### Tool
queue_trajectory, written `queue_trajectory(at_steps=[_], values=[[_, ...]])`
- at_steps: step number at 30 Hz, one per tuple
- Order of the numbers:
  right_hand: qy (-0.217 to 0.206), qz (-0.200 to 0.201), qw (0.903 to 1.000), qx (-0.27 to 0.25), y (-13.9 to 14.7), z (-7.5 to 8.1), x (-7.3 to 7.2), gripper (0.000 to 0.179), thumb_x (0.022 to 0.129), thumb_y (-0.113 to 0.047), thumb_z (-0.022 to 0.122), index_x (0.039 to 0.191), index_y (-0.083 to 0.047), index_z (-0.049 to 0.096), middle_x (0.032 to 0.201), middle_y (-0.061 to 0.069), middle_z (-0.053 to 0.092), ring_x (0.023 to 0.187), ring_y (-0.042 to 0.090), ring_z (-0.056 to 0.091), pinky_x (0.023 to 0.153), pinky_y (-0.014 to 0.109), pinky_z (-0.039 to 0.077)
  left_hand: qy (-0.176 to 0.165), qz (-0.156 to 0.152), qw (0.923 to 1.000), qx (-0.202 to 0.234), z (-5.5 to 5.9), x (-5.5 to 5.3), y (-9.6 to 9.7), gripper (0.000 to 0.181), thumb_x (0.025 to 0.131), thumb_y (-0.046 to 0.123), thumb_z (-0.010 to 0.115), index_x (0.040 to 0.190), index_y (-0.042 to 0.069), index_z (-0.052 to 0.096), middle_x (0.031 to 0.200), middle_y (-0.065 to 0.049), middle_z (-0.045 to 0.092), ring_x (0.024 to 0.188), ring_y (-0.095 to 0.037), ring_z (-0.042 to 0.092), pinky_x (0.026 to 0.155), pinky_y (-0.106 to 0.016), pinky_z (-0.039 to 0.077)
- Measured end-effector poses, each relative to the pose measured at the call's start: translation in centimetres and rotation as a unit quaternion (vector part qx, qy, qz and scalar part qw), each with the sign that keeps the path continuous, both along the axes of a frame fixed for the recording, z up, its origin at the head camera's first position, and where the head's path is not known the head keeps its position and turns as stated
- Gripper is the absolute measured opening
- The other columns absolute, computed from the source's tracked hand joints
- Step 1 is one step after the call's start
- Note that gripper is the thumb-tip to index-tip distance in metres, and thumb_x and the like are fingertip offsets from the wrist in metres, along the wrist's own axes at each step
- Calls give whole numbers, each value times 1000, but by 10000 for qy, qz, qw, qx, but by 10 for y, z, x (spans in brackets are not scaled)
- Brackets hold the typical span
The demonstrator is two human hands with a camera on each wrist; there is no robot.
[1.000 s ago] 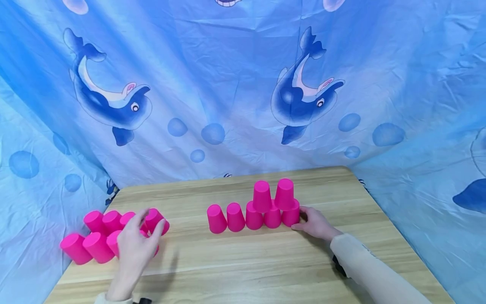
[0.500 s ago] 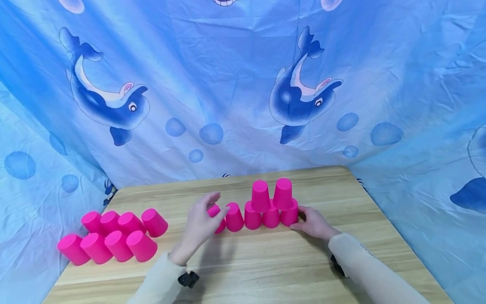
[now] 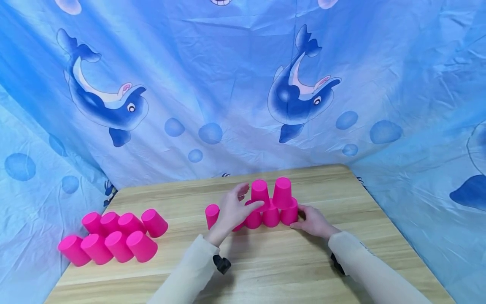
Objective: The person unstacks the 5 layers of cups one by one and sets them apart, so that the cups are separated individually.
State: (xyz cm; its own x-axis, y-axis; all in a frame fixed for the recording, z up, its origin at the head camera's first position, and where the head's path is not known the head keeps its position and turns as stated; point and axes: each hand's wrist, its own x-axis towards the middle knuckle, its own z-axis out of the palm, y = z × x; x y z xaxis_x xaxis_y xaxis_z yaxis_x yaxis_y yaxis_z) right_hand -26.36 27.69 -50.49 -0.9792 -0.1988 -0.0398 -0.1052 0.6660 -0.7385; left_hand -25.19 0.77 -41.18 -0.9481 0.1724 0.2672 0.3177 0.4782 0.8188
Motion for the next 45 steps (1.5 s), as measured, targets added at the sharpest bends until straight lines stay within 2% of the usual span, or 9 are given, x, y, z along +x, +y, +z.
queue_trajectory(at_steps=[4,9,15,20,23,28,35,45], values=[[-120,-57,9999,-6,-3,0,1,72,74,-28,83,135,-6,51,131,15,54,121,38,48,95,49,43,-105,56,9999,64,-3,-3,10,73,75,39,81,136,14,51,125,-2,58,112,-23,55,83,-36,52],[-8,20,10000,-43,-1,-3,2,70,75,-25,82,134,-3,51,131,17,54,121,39,48,95,50,43,-75,88,9998,169,-6,-4,15,62,78,32,80,132,13,55,115,1,61,101,-17,59,78,-30,53],[73,99,9998,-124,2,-5,0,71,76,-26,82,135,-2,50,132,19,53,122,40,47,96,50,42,111,98,9990,428,3,4,5,60,80,33,78,132,15,54,116,3,60,103,-17,58,80,-31,53],[114,132,9998,-104,5,-5,0,72,76,-26,82,135,0,50,132,20,52,122,41,47,95,50,42,370,164,9954,874,13,11,-14,56,81,33,77,129,13,58,113,2,62,102,-17,59,85,-36,51],[172,170,9997,-107,5,-4,1,70,76,-24,82,134,0,50,131,21,53,121,42,48,95,50,43,562,357,9909,1168,19,13,-31,53,80,31,79,126,13,60,109,2,64,99,-16,60,85,-37,51],[316,291,9990,-129,7,-4,2,67,77,-23,81,132,2,51,129,22,54,120,42,49,94,51,43,811,702,9859,1284,24,12,-61,51,79,26,80,124,13,60,108,3,65,97,-15,61,85,-33,51],[281,250,9992,-95,7,-4,1,68,77,-23,81,132,3,51,130,23,53,120,42,48,95,51,42,867,1069,9803,1418,23,11,-95,51,79,27,80,123,8,61,107,-4,65,96,-22,62,85,-43,52],[158,111,9998,-6,3,-4,-1,71,75,-25,82,134,0,51,131,21,53,121,41,48,95,51,42,732,1497,9781,1248,22,14,-128,51,81,24,78,125,8,59,110,-8,64,100,-24,60,87,-42,50]])
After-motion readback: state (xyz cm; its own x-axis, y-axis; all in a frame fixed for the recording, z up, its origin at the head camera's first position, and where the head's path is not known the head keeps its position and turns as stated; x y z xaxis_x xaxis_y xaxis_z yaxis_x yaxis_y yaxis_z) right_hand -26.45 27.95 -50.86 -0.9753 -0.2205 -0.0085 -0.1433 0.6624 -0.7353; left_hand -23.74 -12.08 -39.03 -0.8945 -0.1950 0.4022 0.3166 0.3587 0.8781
